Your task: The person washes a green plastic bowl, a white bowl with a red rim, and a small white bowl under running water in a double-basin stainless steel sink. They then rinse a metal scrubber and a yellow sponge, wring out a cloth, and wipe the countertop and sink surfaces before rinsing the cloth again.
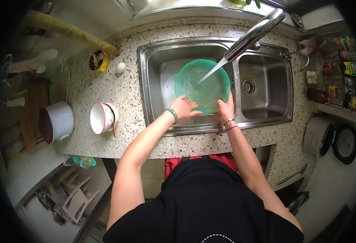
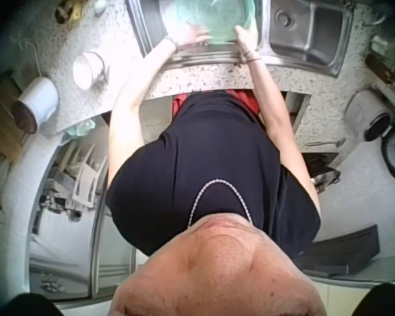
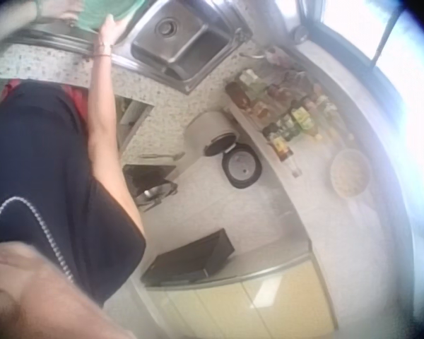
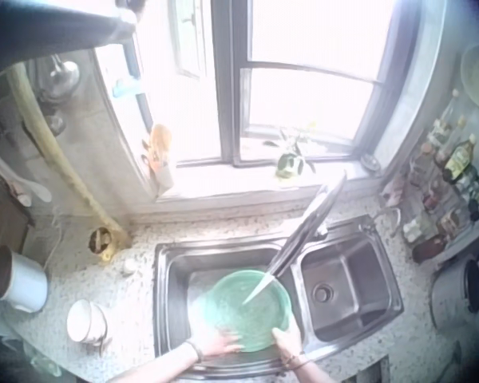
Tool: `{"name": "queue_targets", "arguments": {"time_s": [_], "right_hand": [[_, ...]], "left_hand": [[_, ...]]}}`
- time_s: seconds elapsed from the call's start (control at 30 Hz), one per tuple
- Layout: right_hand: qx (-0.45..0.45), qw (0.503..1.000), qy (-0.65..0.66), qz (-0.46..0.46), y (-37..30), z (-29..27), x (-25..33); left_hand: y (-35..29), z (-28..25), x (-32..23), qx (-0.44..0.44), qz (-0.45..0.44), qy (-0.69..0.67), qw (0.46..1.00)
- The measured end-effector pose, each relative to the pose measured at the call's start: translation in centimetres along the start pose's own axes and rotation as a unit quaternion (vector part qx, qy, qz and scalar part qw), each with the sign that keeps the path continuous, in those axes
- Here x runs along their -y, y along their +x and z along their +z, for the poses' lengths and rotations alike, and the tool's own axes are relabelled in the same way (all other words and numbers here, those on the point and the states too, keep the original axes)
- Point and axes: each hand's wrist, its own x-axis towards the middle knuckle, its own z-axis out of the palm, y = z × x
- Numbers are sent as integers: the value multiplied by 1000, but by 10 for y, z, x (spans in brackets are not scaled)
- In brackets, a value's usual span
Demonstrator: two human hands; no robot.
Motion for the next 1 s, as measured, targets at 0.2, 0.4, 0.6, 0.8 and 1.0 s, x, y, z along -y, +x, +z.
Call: {"name": "queue_targets", "arguments": {"time_s": [0.2,0.4,0.6,0.8,1.0], "right_hand": [[-35,981,-182,-62,-10,-5,32],[-41,948,-310,-60,-30,1,79],[-35,852,-507,-123,-35,-6,110],[83,951,-162,251,0,-27,99],[205,926,122,294,19,-18,9]], "left_hand": [[1,-16,11,-141,-136,150,969],[53,37,15,-428,-231,-425,763],[65,42,8,-137,-302,-723,606],[7,-6,31,-127,-343,-692,622],[-31,-74,38,-165,-362,-569,720]]}}
